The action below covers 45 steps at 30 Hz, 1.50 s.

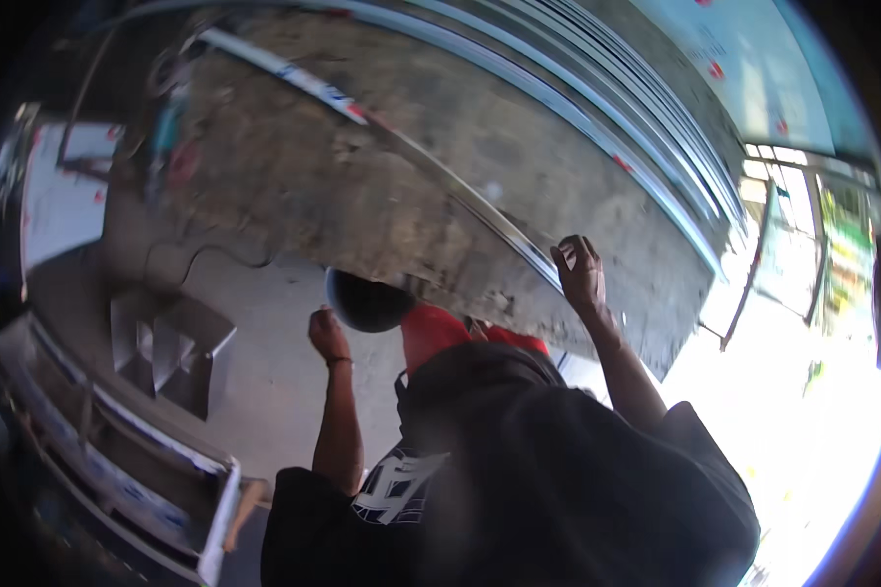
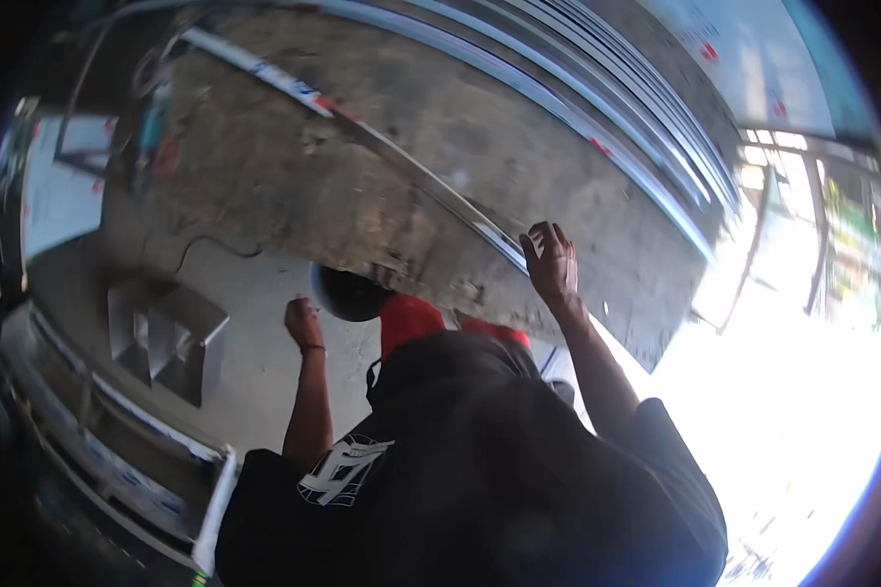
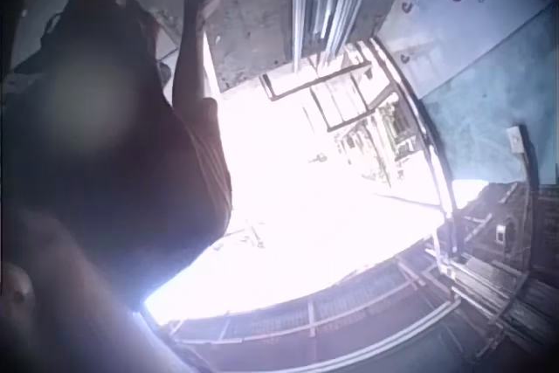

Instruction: The person is measuring a long metal strip with a measuring tape and marking it with a marker on a workbench.

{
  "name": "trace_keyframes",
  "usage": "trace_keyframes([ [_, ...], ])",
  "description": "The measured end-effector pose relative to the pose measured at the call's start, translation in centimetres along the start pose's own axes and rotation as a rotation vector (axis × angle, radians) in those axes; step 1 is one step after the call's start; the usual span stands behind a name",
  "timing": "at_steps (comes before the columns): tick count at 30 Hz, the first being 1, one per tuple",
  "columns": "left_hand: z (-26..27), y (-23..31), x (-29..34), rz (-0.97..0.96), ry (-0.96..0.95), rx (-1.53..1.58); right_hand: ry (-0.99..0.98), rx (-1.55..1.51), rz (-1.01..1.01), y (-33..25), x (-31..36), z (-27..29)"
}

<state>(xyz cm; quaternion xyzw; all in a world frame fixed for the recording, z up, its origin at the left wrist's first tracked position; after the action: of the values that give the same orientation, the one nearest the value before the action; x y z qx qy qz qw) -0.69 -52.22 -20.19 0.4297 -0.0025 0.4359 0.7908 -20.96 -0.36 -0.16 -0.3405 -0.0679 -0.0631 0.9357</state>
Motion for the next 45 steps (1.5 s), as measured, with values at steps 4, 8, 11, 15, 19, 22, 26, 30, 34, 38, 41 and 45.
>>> trace_keyframes([
  [4, 1.8, 5.0, 1.0, 0.096, -0.087, 0.268, 0.148, -0.003, -0.165, 10.9, 7.5, 8.3],
  [8, 1.1, 6.5, 2.2, 0.086, -0.261, 0.144, 0.257, 0.125, -0.373, 19.7, 15.9, 15.0],
  [11, -0.3, 6.9, 3.9, 0.024, -0.337, 0.034, 0.280, 0.195, -0.412, 25.1, 21.9, 17.8],
  [15, -1.4, 7.4, 7.5, -0.029, -0.343, -0.020, 0.275, 0.361, -0.505, 31.2, 28.6, 20.9],
  [19, -2.4, 5.9, 12.5, -0.064, -0.347, -0.094, 0.371, 0.500, -0.604, 37.7, 33.3, 24.4],
  [22, -2.6, 4.0, 18.3, -0.031, -0.290, -0.135, 0.371, 0.502, -0.564, 41.8, 35.0, 27.0],
  [26, -6.1, 1.4, 28.3, -0.009, -0.372, -0.203, 0.121, 0.512, -0.377, 46.9, 35.7, 25.6],
  [30, -8.0, 0.9, 35.9, -0.072, -0.482, -0.294, 0.262, 0.185, -0.440, 49.1, 36.2, 26.7],
  [34, -7.7, 2.7, 40.4, -0.146, -0.471, -0.352, 0.286, 0.249, -0.356, 50.2, 37.2, 29.3],
  [38, -7.1, 2.4, 41.7, -0.123, -0.442, -0.349, 0.293, 0.345, -0.195, 56.0, 38.0, 34.2],
  [41, -7.8, 2.6, 43.5, -0.130, -0.456, -0.364, 0.272, 0.571, -0.030, 61.9, 39.0, 37.9],
  [45, -9.8, 5.2, 45.8, -0.200, -0.504, -0.337, 0.238, 0.706, -0.093, 65.7, 37.0, 41.3],
])
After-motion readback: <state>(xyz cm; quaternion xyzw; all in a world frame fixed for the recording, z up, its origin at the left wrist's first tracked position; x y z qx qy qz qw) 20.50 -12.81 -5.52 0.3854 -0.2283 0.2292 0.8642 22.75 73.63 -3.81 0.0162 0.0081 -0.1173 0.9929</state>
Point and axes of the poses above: each hand's wrist, its own x-axis away from the middle knuckle, its own z-axis out of the back of the hand, y = z × x, the point moved 10 cm from there along -x, towards the middle knuckle, and after that the axes turned 8 degrees about -x, right-handed, at the moved point
